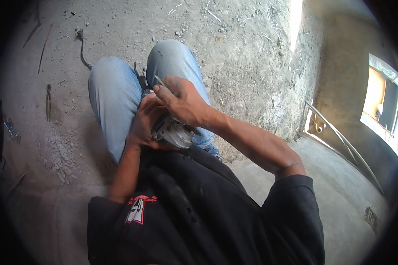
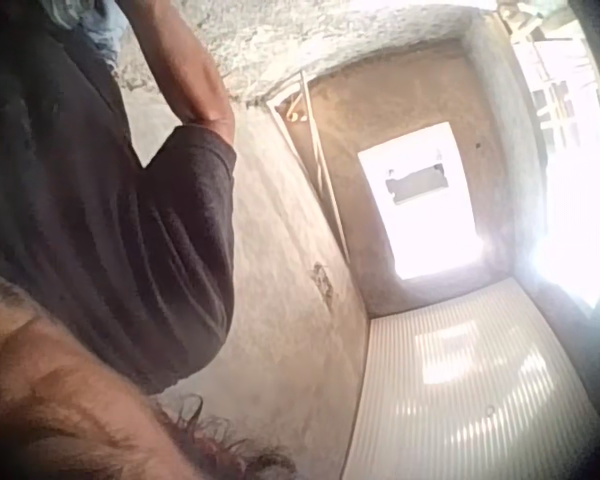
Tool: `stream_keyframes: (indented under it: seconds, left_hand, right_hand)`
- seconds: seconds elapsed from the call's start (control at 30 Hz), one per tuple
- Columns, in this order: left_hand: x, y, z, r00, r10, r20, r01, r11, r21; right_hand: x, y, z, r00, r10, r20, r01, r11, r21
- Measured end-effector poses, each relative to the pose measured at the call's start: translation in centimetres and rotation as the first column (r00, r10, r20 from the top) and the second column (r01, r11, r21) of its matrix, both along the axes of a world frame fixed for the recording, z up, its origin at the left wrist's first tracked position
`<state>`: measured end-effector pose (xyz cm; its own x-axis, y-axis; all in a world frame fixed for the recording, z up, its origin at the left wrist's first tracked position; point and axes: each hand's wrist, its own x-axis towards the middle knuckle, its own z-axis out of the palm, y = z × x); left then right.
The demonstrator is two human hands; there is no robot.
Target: The person holds an angle grinder and uses a specialized wrench to tighten or adjust the locking nut on the spindle. The person handles a small metal shim or part, placing it onto the tool's head before continuing to use the wrench to secure the components.
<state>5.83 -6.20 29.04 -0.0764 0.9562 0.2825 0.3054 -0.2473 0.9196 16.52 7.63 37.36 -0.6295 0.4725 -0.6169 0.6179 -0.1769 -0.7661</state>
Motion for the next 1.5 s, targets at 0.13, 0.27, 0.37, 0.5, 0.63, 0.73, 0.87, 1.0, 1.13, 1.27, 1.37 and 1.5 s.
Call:
stream_keyframes:
  seconds: [0.13, 0.27, 0.37, 0.5, 0.63, 0.73, 0.87, 1.0, 1.13, 1.27, 1.37, 1.5]
  left_hand:
    - [-0.5, 0.2, 0.2, 1.0, -0.016, 0.008, 0.016, 1.0, 0.017]
    - [-1.7, 0.9, 1.5, 0.943, 0.141, 0.301, -0.085, 0.978, -0.19]
    - [-0.6, 2.6, 0.3, 0.955, 0.194, 0.222, -0.19, 0.981, -0.04]
    - [-1.3, 1.8, -0.2, 0.867, 0.193, 0.459, -0.171, 0.981, -0.089]
    - [-1.1, 0.3, 0.6, 0.793, 0.253, 0.554, -0.226, 0.967, -0.117]
    - [-1.3, -0.4, -0.1, 0.794, 0.278, 0.541, -0.235, 0.96, -0.15]
    - [-2.7, -1.8, 1.0, 0.837, 0.336, 0.431, -0.237, 0.934, -0.268]
    - [-3.8, -2.6, 1.1, 0.838, 0.39, 0.382, -0.279, 0.907, -0.314]
    - [-6.6, -2.2, 1.4, 0.861, 0.403, 0.311, -0.226, 0.85, -0.477]
    - [-9.8, 0.0, 4.0, 0.739, 0.513, 0.436, -0.139, 0.75, -0.647]
    - [-11.7, 0.5, 4.0, 0.909, 0.295, 0.296, -0.185, 0.919, -0.348]
    - [-12.2, 1.3, 3.7, 0.787, 0.314, 0.532, -0.14, 0.929, -0.342]
  right_hand:
    - [-0.6, -0.1, 0.4, 1.0, 0.008, -0.011, -0.008, 1.0, 0.023]
    - [-5.0, 2.1, 3.8, 0.906, 0.235, -0.353, -0.081, 0.913, 0.4]
    - [-4.6, 6.1, 2.8, 0.954, 0.107, -0.28, 0.004, 0.929, 0.369]
    - [-5.7, 8.9, 3.8, 0.906, -0.186, -0.38, 0.187, 0.982, -0.036]
    - [-3.9, 7.2, 3.5, 0.917, -0.271, -0.291, 0.236, 0.96, -0.152]
    - [-2.5, 6.7, 3.2, 0.963, -0.245, -0.115, 0.2, 0.93, -0.308]
    - [-2.2, 5.1, 3.0, 0.978, -0.115, -0.174, 0.0, 0.835, -0.551]
    - [-2.7, 3.4, 0.6, 0.899, -0.15, -0.412, -0.136, 0.797, -0.588]
    - [-5.4, 5.3, 1.6, 0.889, -0.101, -0.446, -0.246, 0.717, -0.652]
    - [-7.3, 6.1, 1.6, 0.836, 0.014, -0.548, -0.324, 0.818, -0.475]
    - [-8.6, 6.2, 2.4, 0.744, 0.022, -0.668, -0.3, 0.904, -0.305]
    - [-9.5, 6.4, 3.0, 0.706, 0.042, -0.707, -0.215, 0.964, -0.158]
